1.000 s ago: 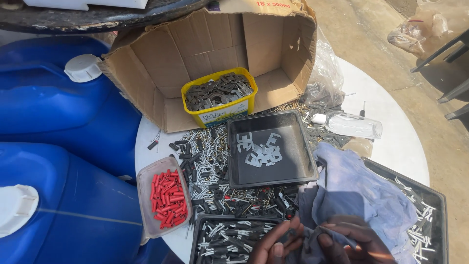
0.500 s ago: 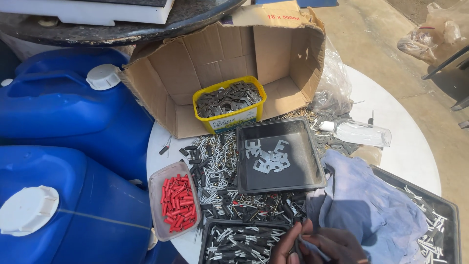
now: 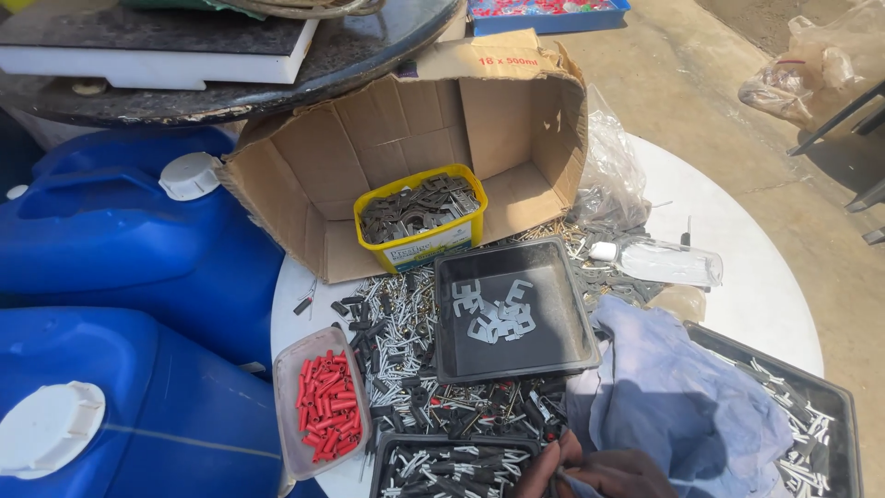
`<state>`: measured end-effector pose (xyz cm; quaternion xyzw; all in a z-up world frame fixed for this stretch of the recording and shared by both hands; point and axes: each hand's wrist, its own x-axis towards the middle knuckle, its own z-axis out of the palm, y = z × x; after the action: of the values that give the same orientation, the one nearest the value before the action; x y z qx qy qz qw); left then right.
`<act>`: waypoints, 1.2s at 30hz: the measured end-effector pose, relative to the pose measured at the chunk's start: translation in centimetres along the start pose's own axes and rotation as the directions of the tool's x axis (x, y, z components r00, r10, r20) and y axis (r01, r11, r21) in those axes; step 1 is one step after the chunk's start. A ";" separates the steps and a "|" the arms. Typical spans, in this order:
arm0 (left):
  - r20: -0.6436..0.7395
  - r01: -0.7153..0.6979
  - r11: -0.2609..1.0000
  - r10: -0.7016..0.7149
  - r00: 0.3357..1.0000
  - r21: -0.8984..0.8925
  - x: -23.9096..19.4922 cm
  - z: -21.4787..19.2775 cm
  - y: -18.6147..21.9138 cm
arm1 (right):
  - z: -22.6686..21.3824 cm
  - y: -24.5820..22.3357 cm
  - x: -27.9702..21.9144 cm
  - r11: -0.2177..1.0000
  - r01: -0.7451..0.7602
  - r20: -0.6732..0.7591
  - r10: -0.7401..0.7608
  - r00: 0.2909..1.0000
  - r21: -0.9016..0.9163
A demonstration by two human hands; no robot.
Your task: Cleaning and sorting small metal fasteners using a cloth and cleaning solution
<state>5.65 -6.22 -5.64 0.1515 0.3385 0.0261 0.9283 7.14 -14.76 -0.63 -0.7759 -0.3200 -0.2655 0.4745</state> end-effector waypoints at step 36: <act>-0.062 -0.547 0.827 0.557 0.828 0.133 -1.6 -0.7 -1.9 | 1.4 -2.4 -1.1 0.952 -0.306 -0.191 0.297 0.936 -0.018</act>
<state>3.84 -8.09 -5.68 0.2922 0.3262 0.2822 0.8536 4.75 -12.89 -0.67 -0.7986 -0.1453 -0.2684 0.5187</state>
